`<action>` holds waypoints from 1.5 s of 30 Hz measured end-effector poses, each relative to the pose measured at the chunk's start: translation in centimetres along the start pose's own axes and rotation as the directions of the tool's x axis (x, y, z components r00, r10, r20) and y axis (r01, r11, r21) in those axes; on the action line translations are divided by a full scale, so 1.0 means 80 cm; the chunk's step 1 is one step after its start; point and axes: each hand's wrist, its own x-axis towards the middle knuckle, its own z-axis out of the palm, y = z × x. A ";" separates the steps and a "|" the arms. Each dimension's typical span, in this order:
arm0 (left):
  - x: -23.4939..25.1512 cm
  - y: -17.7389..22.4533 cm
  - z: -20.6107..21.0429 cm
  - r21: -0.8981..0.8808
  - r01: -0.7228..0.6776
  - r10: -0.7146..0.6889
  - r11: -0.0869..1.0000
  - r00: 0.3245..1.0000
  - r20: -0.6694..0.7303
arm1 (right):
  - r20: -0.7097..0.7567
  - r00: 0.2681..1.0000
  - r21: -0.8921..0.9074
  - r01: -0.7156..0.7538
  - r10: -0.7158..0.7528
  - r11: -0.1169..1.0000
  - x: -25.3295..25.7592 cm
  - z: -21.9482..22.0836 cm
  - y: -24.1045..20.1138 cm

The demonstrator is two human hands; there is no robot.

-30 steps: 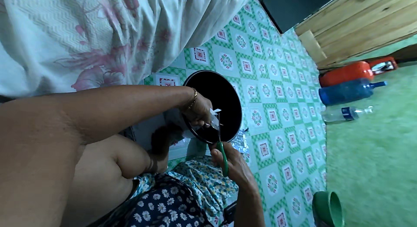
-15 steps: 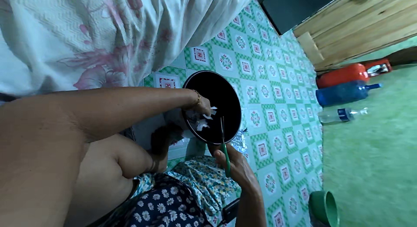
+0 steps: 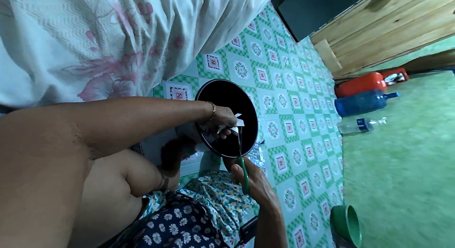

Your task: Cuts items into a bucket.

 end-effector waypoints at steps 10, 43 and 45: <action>0.002 0.002 0.001 0.021 -0.063 0.065 0.998 0.995 -0.070 | -0.009 0.999 0.037 0.038 -0.038 0.999 -0.006 -0.003 0.008; -0.010 -0.002 -0.002 0.104 -0.027 0.024 0.994 0.999 0.024 | -0.213 0.976 0.263 0.097 -0.041 0.960 0.019 0.012 -0.003; -0.010 0.000 -0.007 0.089 -0.017 0.016 0.996 1.000 0.013 | -0.165 0.986 0.200 0.067 -0.034 0.978 0.017 0.006 -0.001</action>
